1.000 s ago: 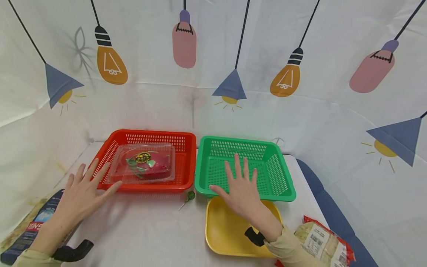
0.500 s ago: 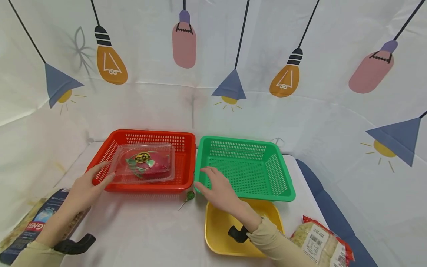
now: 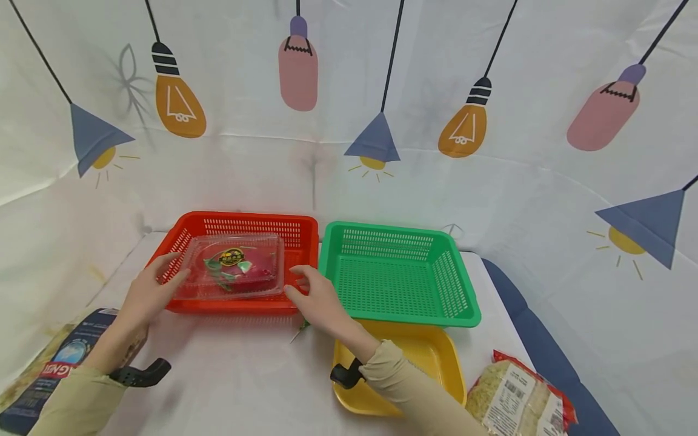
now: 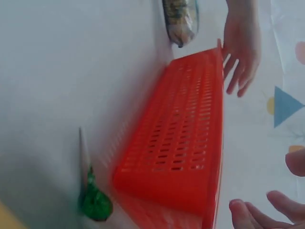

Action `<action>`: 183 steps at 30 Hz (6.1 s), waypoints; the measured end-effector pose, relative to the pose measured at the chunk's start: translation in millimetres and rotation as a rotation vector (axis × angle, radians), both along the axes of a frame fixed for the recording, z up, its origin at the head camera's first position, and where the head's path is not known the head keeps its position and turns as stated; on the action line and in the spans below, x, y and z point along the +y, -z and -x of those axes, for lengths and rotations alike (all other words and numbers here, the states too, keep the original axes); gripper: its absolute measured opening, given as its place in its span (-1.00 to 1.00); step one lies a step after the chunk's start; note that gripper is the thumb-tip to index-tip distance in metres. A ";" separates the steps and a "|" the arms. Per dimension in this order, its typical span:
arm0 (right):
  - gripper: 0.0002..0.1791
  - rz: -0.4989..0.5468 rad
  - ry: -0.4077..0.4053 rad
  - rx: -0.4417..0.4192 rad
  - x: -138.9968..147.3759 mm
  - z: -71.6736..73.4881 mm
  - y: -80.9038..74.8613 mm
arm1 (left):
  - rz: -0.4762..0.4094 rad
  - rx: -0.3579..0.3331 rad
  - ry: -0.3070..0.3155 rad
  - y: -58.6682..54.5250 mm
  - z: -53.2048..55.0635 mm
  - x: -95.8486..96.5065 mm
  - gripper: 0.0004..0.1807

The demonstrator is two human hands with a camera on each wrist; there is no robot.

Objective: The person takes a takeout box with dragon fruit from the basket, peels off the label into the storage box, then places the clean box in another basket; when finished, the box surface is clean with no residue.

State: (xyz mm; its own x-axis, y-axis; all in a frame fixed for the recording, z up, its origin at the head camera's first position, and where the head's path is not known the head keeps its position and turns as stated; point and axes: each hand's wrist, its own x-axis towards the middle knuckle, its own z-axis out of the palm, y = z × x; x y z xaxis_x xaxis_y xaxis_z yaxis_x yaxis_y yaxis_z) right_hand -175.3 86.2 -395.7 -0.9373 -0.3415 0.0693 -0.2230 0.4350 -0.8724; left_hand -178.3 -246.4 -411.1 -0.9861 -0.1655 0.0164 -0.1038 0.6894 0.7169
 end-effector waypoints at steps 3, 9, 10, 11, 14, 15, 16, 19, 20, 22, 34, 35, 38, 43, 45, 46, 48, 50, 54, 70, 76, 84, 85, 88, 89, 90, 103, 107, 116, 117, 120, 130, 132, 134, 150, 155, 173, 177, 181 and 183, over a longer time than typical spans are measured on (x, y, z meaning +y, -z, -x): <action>-0.50 0.008 0.007 -0.030 -11.8 7.9 3.1 | -0.026 -0.029 0.009 2.5 8.9 -4.5 -0.18; -0.36 -0.009 0.050 -0.113 -31.4 27.0 7.3 | -0.064 -0.091 0.039 3.8 22.9 -12.9 -0.10; -0.34 -0.018 0.064 -0.123 -33.6 30.7 8.6 | -0.066 -0.095 0.046 4.0 24.6 -13.8 -0.09; -0.33 -0.027 0.078 -0.131 -35.6 34.5 9.8 | -0.066 -0.103 0.052 4.4 26.0 -14.6 -0.07; -0.30 -0.034 0.117 -0.170 -39.7 45.6 11.7 | -0.068 -0.130 0.079 5.8 29.1 -17.1 -0.03; -0.29 -0.036 0.124 -0.184 -40.9 49.5 11.9 | -0.067 -0.139 0.089 6.5 30.0 -18.1 -0.02; -0.28 -0.031 0.127 -0.204 -41.9 53.4 12.1 | -0.068 -0.150 0.098 6.9 30.8 -18.9 -0.01; -0.22 0.032 0.120 -0.284 -44.8 64.6 11.7 | -0.093 -0.177 0.135 9.3 34.7 -22.7 0.00; -0.20 0.053 0.112 -0.308 -45.9 68.3 12.2 | -0.110 -0.188 0.147 9.7 35.9 -24.0 -0.01; -0.16 0.098 0.094 -0.358 -47.4 75.3 13.9 | -0.144 -0.215 0.177 10.3 38.7 -27.1 -0.01; -0.23 0.234 -0.004 -0.453 -47.8 90.6 25.4 | -0.251 -0.306 0.218 6.3 46.2 -26.9 -0.02; -0.25 0.230 -0.015 -0.445 -48.5 90.1 25.8 | -0.257 -0.306 0.213 5.9 46.1 -27.3 -0.04; -0.25 0.192 -0.019 -0.419 -50.3 87.5 26.5 | -0.275 -0.300 0.211 5.5 46.0 -27.6 -0.07; -0.23 0.162 -0.009 -0.398 -52.7 85.2 28.1 | -0.293 -0.300 0.205 7.7 44.9 -29.3 -0.08; -0.24 0.173 -0.013 -0.400 -53.2 85.9 28.8 | -0.301 -0.302 0.201 8.5 44.4 -30.1 -0.08; -0.25 0.182 -0.014 -0.403 -53.4 86.4 29.2 | -0.307 -0.302 0.201 9.2 44.6 -30.6 -0.10; -0.26 0.196 -0.020 -0.415 -53.7 87.1 29.8 | -0.315 -0.298 0.201 10.5 44.7 -31.9 -0.12; -0.27 0.207 -0.025 -0.420 -54.1 87.6 30.6 | -0.318 -0.291 0.200 11.2 44.2 -32.9 -0.12; -0.30 0.236 -0.022 -0.429 -55.0 87.9 30.9 | -0.333 -0.280 0.200 12.1 43.0 -34.7 -0.12; -0.40 0.315 0.047 -0.502 -54.2 93.3 19.7 | -0.446 -0.235 0.148 3.5 43.9 -30.4 -0.26; -0.38 0.299 0.080 -0.491 -55.3 90.3 0.4 | -0.425 -0.215 0.115 -10.7 42.4 -25.2 -0.22; -0.44 0.315 0.109 -0.484 -52.7 84.7 -22.7 | -0.434 -0.141 0.088 -29.5 40.5 -19.6 -0.24; -0.45 0.318 0.110 -0.483 -51.6 83.4 -25.5 | -0.430 -0.131 0.081 -31.5 40.1 -18.8 -0.24; -0.46 0.327 0.117 -0.475 -48.4 79.9 -32.7 | -0.421 -0.100 0.070 -36.9 38.3 -15.7 -0.25; -0.47 0.328 0.120 -0.474 -47.3 78.7 -35.0 | -0.420 -0.091 0.063 -38.4 37.6 -14.6 -0.24; -0.48 0.330 0.121 -0.473 -46.1 77.3 -37.1 | -0.422 -0.081 0.059 -39.6 37.1 -13.7 -0.24; -0.49 0.329 0.160 -0.438 -38.6 51.4 -56.0 | -0.370 -0.028 0.076 -54.0 19.1 -3.3 -0.21; -0.51 0.330 0.164 -0.426 -34.9 40.8 -59.8 | -0.340 -0.044 0.107 -59.1 8.4 -2.3 -0.17; -0.55 0.346 0.110 -0.440 -25.9 10.3 -62.1 | -0.279 -0.020 0.195 -63.2 -24.6 -3.1 -0.19; -0.55 0.338 0.105 -0.436 -24.9 6.6 -62.2 | -0.280 -0.022 0.206 -63.5 -28.4 -2.9 -0.20; -0.55 0.312 0.095 -0.428 -22.0 -4.2 -61.6 | -0.278 -0.024 0.235 -63.7 -39.4 -2.0 -0.22; -0.57 0.261 0.044 -0.389 -9.6 -43.2 -49.1 | -0.225 -0.052 0.276 -52.4 -78.7 1.3 -0.22; -0.58 0.253 0.033 -0.369 -6.2 -51.0 -45.9 | -0.243 -0.080 0.293 -49.4 -86.1 1.8 -0.19; -0.59 0.251 0.015 -0.358 -3.2 -58.9 -43.7 | -0.249 -0.100 0.300 -46.5 -93.6 1.7 -0.17; -0.60 0.205 -0.036 -0.375 6.0 -103.4 -0.3 | -0.290 -0.389 0.208 3.6 -119.8 -6.1 -0.09; -0.58 0.263 -0.012 -0.430 0.4 -109.9 21.4 | -0.258 -0.418 0.200 21.2 -120.2 -7.1 -0.09; -0.52 0.160 -0.032 -0.322 -10.0 -107.8 47.9 | -0.276 -0.373 0.110 52.0 -117.6 -8.0 -0.12; -0.57 0.125 -0.046 -0.263 -10.2 -107.5 48.5 | -0.290 -0.279 0.106 57.8 -119.2 -6.3 -0.17; -0.61 -0.010 -0.068 0.017 -17.3 -107.4 43.1 | -0.329 -0.190 0.098 64.9 -122.8 -4.4 -0.23; -0.61 -0.109 -0.119 0.190 -24.0 -105.7 37.7 | -0.335 -0.183 0.088 66.9 -124.5 -4.0 -0.24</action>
